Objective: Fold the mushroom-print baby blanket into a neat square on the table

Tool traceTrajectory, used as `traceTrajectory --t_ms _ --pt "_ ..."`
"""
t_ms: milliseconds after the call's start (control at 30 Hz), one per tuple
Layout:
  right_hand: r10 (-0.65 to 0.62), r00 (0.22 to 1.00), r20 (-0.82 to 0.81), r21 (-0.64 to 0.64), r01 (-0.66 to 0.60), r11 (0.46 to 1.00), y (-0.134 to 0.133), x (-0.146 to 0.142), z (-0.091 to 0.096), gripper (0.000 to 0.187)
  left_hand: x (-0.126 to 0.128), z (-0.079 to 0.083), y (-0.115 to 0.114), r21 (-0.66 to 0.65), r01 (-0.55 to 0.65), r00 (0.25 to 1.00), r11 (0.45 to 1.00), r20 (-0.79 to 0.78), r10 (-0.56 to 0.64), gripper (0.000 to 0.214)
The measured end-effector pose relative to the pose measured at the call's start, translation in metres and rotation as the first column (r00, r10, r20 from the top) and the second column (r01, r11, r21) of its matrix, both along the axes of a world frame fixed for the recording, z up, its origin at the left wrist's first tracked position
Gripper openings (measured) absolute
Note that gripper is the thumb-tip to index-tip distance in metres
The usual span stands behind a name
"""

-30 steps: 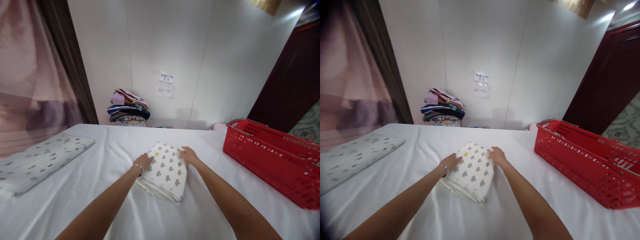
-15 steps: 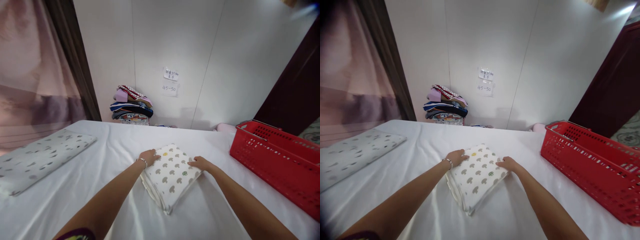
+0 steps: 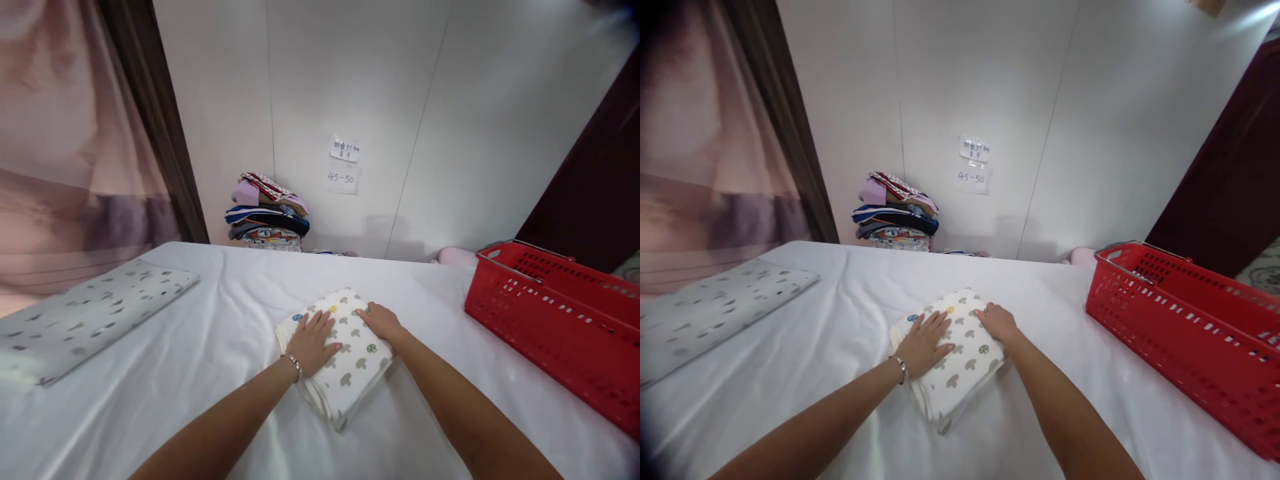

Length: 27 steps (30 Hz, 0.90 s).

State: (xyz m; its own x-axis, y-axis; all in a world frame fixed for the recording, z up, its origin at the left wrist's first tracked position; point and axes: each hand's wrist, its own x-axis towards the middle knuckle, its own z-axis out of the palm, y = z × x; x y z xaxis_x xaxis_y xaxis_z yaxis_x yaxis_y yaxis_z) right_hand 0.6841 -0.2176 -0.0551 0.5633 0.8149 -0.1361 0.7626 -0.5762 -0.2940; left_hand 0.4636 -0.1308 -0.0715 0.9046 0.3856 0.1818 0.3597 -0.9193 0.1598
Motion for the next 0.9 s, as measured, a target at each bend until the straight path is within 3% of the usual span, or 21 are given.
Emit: traceTrajectory --t_ms 167,267,400,500,600,700,767,900 --pt "0.010 0.999 0.038 -0.016 -0.009 1.000 -0.005 -0.002 0.003 0.058 0.001 0.003 0.000 -0.051 -0.015 0.997 0.999 0.081 0.020 0.051" --pt "0.025 0.999 0.048 -0.042 -0.023 0.999 -0.009 -0.004 0.012 0.056 -0.011 0.008 -0.012 -0.105 -0.057 0.986 0.993 0.148 0.073 0.038" --pt "0.067 0.993 0.100 -0.042 -0.063 0.997 -0.023 -0.015 0.021 0.050 -0.055 0.007 -0.037 -0.144 0.045 0.979 0.989 0.202 -0.015 0.036" --pt "0.165 0.972 0.171 0.084 -0.181 0.980 -0.045 -0.038 0.021 0.044 -0.093 0.001 -0.044 -0.172 0.095 0.963 0.980 0.267 -0.047 0.033" --pt "0.337 0.925 0.176 0.304 -0.377 0.875 -0.071 -0.077 0.017 0.040 -0.118 0.000 -0.036 -0.276 -0.028 0.937 0.961 0.328 0.122 0.029" --pt "0.444 0.889 0.110 0.391 -0.449 0.803 -0.094 -0.120 0.014 0.034 -0.124 0.006 -0.024 -0.449 -0.238 0.884 0.861 0.267 0.384 0.025" --pt "0.452 0.886 0.101 0.409 -0.451 0.793 -0.102 -0.141 0.016 0.030 -0.118 0.013 -0.021 -0.519 -0.305 0.856 0.799 0.218 0.468 0.023" --pt "0.412 0.906 0.100 0.365 -0.418 0.832 -0.093 -0.160 0.024 0.025 -0.098 0.019 -0.024 -0.566 -0.327 0.833 0.757 0.205 0.514 0.016"
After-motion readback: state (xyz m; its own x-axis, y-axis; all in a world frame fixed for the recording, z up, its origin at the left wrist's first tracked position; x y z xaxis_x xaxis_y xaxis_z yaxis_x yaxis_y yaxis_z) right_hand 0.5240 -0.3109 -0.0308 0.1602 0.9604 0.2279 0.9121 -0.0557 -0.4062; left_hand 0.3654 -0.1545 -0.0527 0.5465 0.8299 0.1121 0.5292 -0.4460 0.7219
